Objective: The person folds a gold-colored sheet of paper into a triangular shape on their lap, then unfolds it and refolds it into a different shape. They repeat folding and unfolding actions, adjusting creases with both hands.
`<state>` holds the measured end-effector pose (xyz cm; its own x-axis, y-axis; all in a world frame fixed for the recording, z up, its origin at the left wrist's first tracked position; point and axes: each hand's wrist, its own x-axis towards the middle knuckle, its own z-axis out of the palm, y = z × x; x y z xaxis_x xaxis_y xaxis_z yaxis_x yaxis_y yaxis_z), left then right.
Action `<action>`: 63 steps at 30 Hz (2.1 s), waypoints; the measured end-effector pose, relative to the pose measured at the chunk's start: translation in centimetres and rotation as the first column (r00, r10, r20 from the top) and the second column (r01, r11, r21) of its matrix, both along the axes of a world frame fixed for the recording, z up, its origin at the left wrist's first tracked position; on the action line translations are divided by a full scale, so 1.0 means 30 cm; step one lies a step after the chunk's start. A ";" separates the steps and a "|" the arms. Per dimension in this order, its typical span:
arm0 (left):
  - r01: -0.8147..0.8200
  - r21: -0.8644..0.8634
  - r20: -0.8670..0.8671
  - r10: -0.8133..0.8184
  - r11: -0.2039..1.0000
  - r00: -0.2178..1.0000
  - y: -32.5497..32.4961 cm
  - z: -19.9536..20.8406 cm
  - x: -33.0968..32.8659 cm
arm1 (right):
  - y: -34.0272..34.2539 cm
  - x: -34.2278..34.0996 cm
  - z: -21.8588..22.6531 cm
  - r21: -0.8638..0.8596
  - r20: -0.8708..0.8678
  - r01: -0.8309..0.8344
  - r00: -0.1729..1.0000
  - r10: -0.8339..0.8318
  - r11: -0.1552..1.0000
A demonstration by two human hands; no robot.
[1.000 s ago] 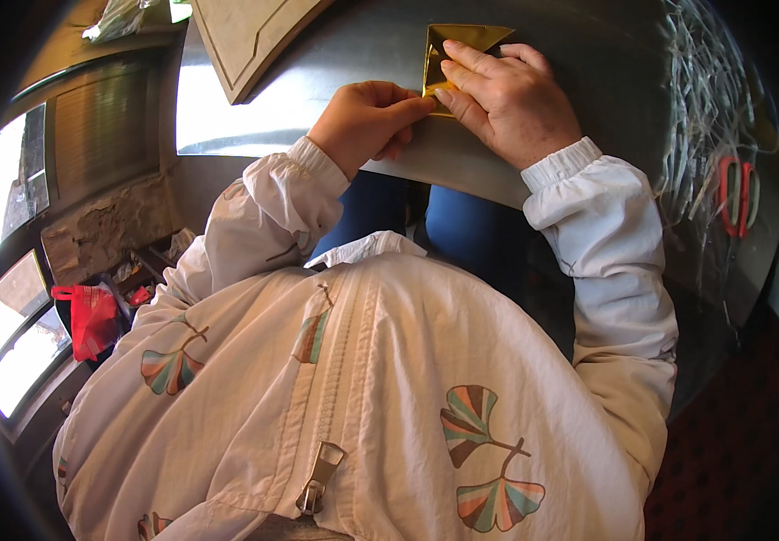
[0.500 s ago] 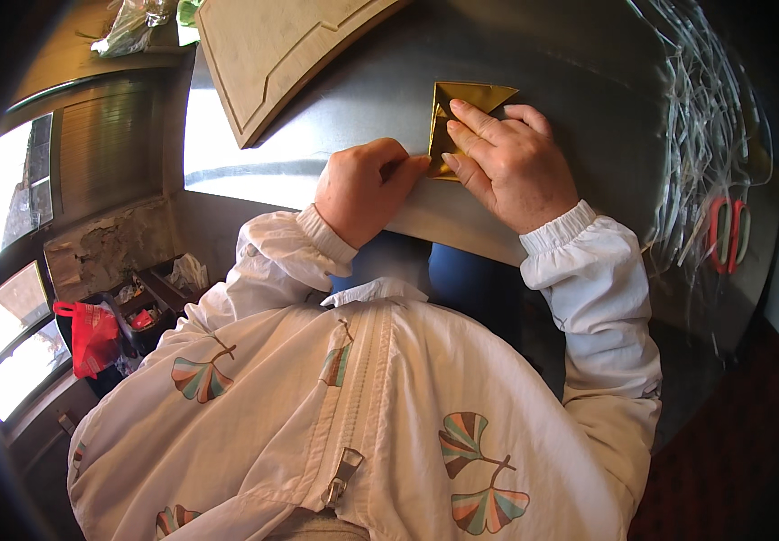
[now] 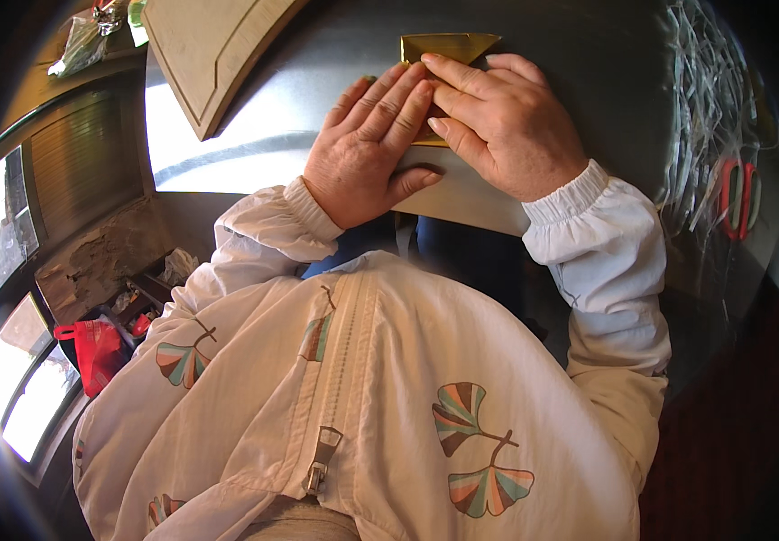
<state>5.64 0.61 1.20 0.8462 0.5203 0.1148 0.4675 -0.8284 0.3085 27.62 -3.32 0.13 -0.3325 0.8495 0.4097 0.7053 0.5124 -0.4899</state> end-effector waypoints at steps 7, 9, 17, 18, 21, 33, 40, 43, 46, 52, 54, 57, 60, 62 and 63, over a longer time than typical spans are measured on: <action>-0.004 -0.003 -0.079 0.004 1.000 0.997 0.004 -0.003 -0.003 | -0.156 0.049 0.067 0.010 0.020 0.182 0.983 -0.182 0.983; -0.012 -0.026 -0.072 0.010 1.000 0.997 0.009 -0.001 -0.002 | -0.226 0.011 0.089 -0.027 0.085 0.180 0.980 -0.178 0.983; -0.052 -0.045 -0.041 0.051 0.998 0.998 0.005 0.007 0.007 | -0.276 -0.145 0.009 -0.045 0.009 0.271 0.963 -0.271 0.962; -0.050 -0.038 -0.032 0.048 0.998 0.998 0.007 0.008 0.008 | -0.273 -0.142 0.010 -0.057 0.015 0.268 0.963 -0.268 0.962; -0.053 -0.023 0.000 0.053 0.998 0.999 0.009 0.008 0.015 | -0.268 -0.134 0.020 -0.084 0.022 0.262 0.965 -0.261 0.962; -0.069 -0.015 0.064 0.069 0.998 0.996 0.008 0.007 0.027 | -0.267 -0.139 0.013 -0.125 0.004 0.277 0.960 -0.278 0.953; -0.087 -0.005 0.047 0.087 0.996 0.995 0.000 0.010 0.030 | -0.267 -0.138 0.015 -0.151 0.004 0.282 0.958 -0.285 0.947; -0.098 0.033 0.057 0.096 0.995 0.994 -0.001 0.002 0.035 | -0.265 -0.139 0.014 -0.154 -0.014 0.289 0.956 -0.294 0.945; -0.104 0.055 0.061 0.100 0.993 0.993 -0.002 -0.003 0.035 | -0.263 -0.142 0.013 -0.159 -0.007 0.298 0.953 -0.303 0.941; -0.101 0.069 0.053 0.098 0.992 0.994 -0.003 -0.006 0.033 | -0.263 -0.143 0.015 -0.169 -0.010 0.298 0.952 -0.304 0.939; -0.104 0.077 0.053 0.100 0.992 0.994 -0.003 -0.006 0.033 | -0.261 -0.144 0.013 -0.161 -0.019 0.304 0.950 -0.311 0.939; -0.119 0.092 0.045 0.115 0.989 0.992 -0.006 -0.006 0.035 | -0.260 -0.144 0.014 -0.161 -0.006 0.310 0.949 -0.315 0.937; -0.138 0.098 0.026 0.136 0.986 0.990 -0.012 -0.006 0.033 | -0.261 -0.144 0.018 -0.172 0.012 0.316 0.948 -0.318 0.933; -0.141 0.091 0.026 0.139 0.986 0.990 -0.012 -0.007 0.032 | -0.260 -0.145 0.018 -0.176 0.015 0.323 0.946 -0.325 0.930; -0.141 0.093 0.020 0.140 0.986 0.990 -0.012 -0.007 0.032 | -0.260 -0.146 0.018 -0.177 0.015 0.328 0.944 -0.331 0.928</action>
